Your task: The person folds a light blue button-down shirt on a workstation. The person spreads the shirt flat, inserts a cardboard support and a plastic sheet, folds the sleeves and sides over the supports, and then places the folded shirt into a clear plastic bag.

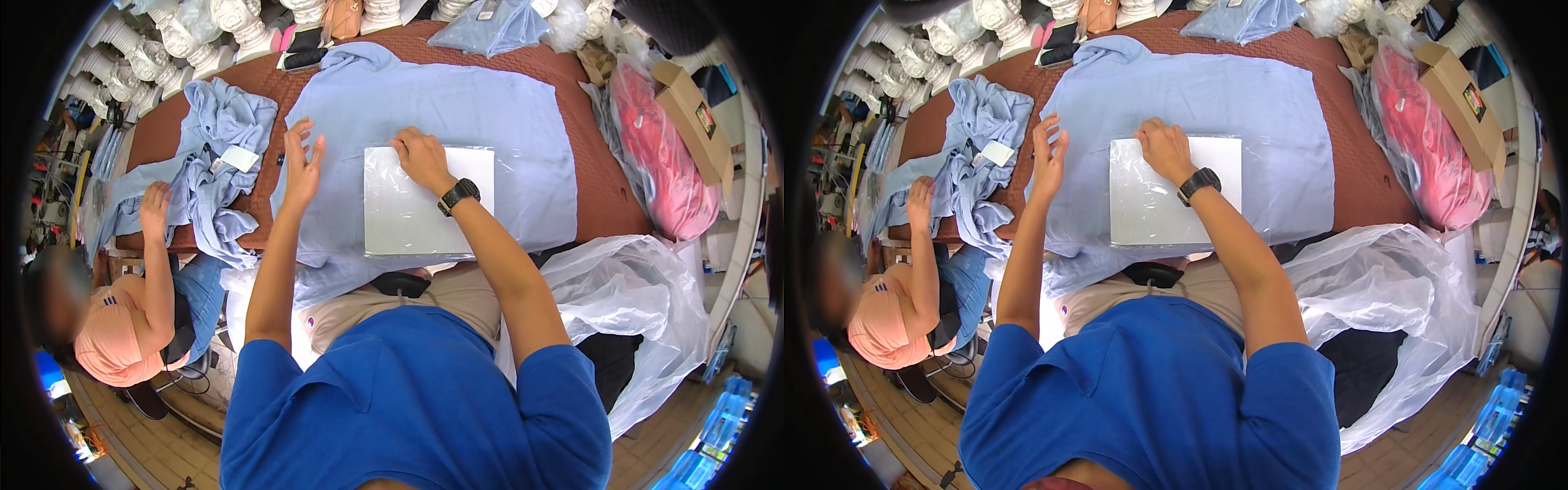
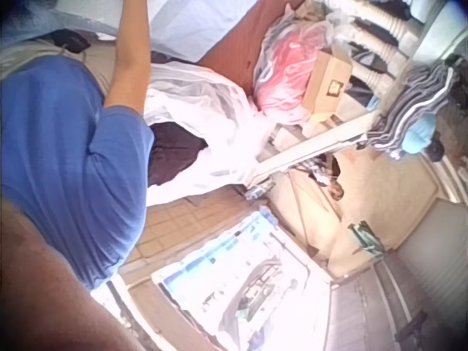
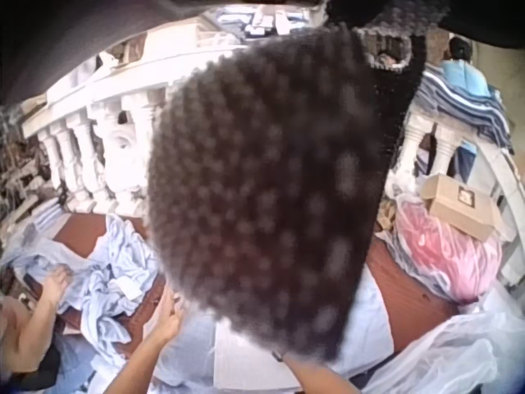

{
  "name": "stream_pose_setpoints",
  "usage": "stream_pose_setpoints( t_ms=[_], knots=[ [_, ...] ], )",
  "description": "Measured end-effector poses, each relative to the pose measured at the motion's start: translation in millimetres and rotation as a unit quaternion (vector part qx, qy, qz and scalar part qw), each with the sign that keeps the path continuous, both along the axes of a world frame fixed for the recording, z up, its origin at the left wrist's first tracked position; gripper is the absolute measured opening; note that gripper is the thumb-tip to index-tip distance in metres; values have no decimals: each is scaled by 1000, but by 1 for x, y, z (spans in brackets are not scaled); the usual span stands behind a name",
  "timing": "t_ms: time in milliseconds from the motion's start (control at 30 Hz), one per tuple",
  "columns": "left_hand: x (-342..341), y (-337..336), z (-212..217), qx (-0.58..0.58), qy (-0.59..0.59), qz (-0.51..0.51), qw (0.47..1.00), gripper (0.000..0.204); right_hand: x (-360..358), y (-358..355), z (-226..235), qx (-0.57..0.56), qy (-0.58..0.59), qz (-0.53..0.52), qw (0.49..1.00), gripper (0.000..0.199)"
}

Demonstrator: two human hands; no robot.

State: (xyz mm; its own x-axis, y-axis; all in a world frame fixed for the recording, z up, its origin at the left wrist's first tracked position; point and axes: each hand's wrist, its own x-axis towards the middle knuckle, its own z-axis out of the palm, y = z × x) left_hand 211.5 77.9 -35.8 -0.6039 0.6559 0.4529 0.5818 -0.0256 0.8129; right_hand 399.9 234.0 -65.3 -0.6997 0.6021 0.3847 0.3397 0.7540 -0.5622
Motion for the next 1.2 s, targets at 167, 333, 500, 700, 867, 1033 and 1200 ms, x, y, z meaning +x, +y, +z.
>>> stream_pose_setpoints(
  t_ms=[167, 333, 500, 700, 867, 1033, 1200],
  knots=[
    [77, -11, 22, -210, 192, 18, 958, 31, -4, -12, 8, 74, -2, -46, 996, 19],
    [98, 4, -16, -214, 266, 97, 935, 23, -7, -17, 6, 58, 3, -55, 997, 18],
    [74, -1, -19, -164, 103, 66, 979, 28, -1, -18, 0, 96, 14, -56, 994, 19],
    [47, -25, -3, -177, -158, 70, 969, 40, -7, -22, -1, 66, 32, -102, 992, 19],
    [93, -41, -2, -202, 161, 108, 960, 36, -11, -28, 4, 50, -2, -118, 992, 18],
    [76, -37, -22, -167, 63, 108, 978, 35, -6, -27, 3, 53, -35, -131, 989, 19],
    [27, -52, -21, -173, -158, 43, 971, 40, -1, -21, -2, 30, -30, -159, 986, 20]
  ],
)
